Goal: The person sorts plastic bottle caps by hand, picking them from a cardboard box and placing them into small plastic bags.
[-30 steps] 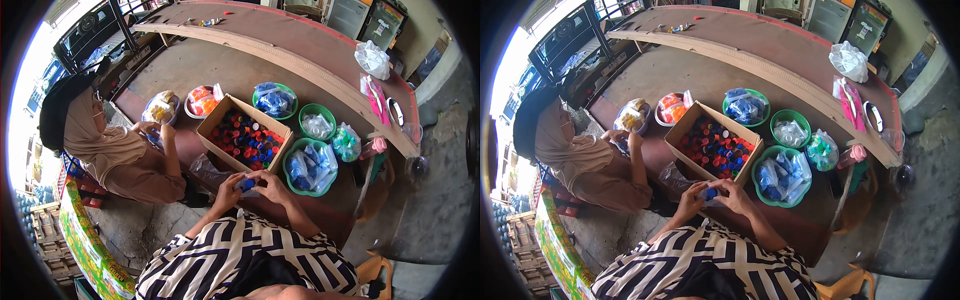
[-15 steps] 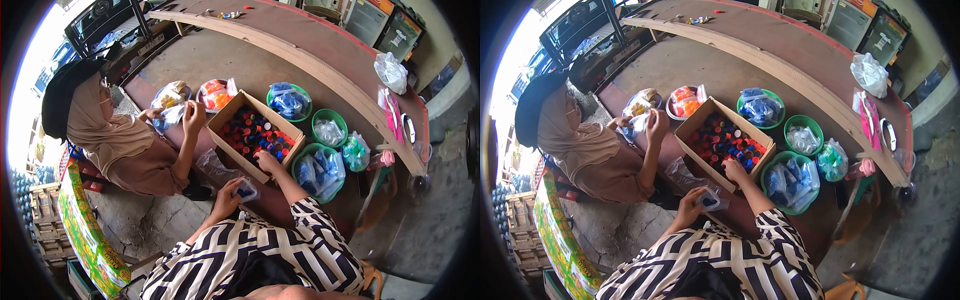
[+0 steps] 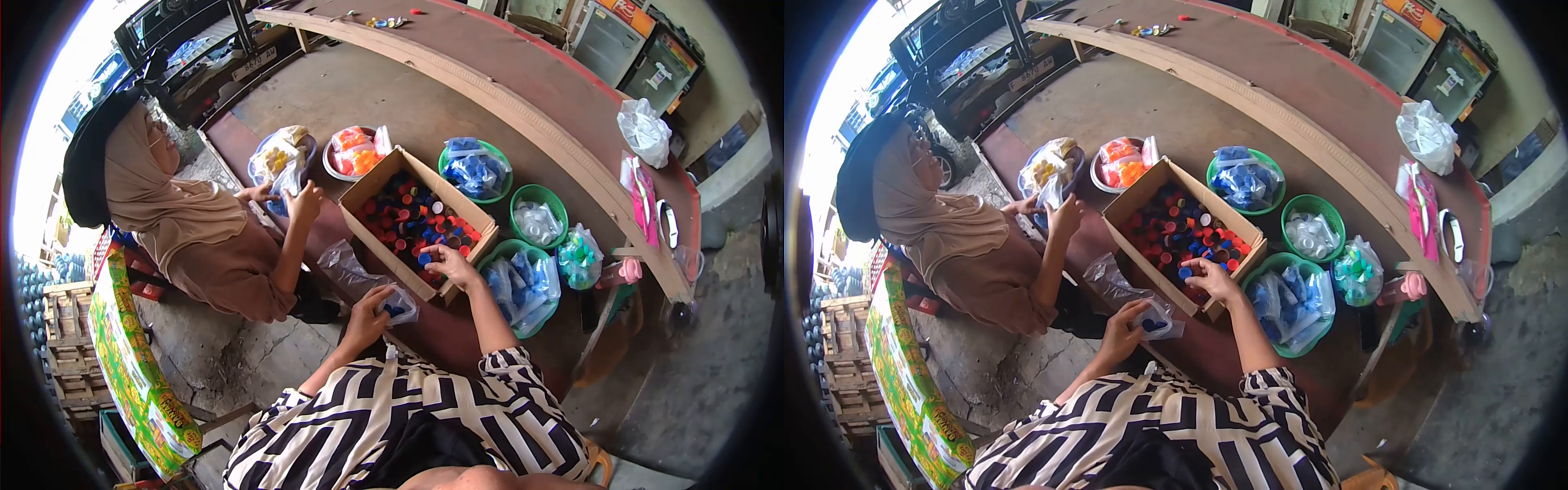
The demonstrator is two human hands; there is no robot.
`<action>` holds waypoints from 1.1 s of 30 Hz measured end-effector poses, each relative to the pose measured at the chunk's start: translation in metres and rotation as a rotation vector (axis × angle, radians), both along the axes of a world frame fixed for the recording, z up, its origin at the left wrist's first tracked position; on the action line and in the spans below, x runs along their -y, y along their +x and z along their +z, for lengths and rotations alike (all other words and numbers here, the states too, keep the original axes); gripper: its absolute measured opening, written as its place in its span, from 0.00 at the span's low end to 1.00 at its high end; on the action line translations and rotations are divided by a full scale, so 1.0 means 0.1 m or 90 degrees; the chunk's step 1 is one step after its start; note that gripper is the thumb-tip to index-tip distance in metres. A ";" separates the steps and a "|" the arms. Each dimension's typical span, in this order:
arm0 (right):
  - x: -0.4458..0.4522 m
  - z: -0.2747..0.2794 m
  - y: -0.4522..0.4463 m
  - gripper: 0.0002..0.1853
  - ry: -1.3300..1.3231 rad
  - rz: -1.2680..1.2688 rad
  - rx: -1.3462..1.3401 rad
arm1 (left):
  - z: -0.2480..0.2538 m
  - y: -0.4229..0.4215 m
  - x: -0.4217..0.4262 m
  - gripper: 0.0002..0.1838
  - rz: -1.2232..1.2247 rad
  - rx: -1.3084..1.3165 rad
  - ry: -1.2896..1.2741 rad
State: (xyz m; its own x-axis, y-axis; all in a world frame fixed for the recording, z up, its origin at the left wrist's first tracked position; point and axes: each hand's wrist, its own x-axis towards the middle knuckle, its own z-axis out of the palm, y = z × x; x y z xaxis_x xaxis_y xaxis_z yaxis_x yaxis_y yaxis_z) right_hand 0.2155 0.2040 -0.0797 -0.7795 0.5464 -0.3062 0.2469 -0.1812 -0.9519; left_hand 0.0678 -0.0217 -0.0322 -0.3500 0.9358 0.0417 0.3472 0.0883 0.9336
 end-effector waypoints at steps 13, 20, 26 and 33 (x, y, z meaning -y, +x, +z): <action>1.06 0.74 0.42 0.22 0.341 -0.012 -0.110 | -0.04 0.15 -0.18 0.29 -0.085 0.048 0.025; 0.68 0.48 0.33 0.18 0.301 -0.161 -0.103 | 0.02 0.15 -0.07 0.29 -0.085 0.041 0.017; -0.16 -0.24 -0.10 0.11 0.450 -0.145 0.081 | 0.12 0.13 0.07 0.30 -0.059 0.035 0.004; -0.52 -0.69 -0.63 0.13 0.766 0.030 0.257 | 0.01 0.15 0.20 0.30 -0.006 0.108 -0.019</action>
State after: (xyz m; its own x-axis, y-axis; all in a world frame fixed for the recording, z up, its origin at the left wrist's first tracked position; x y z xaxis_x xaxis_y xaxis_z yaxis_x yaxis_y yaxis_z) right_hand 0.1521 0.2563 -0.1486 -0.7733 0.6177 0.1431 0.5392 0.7593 -0.3644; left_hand 0.0823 -0.0415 -0.0309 -0.3416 0.9388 -0.0450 0.1860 0.1144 0.9759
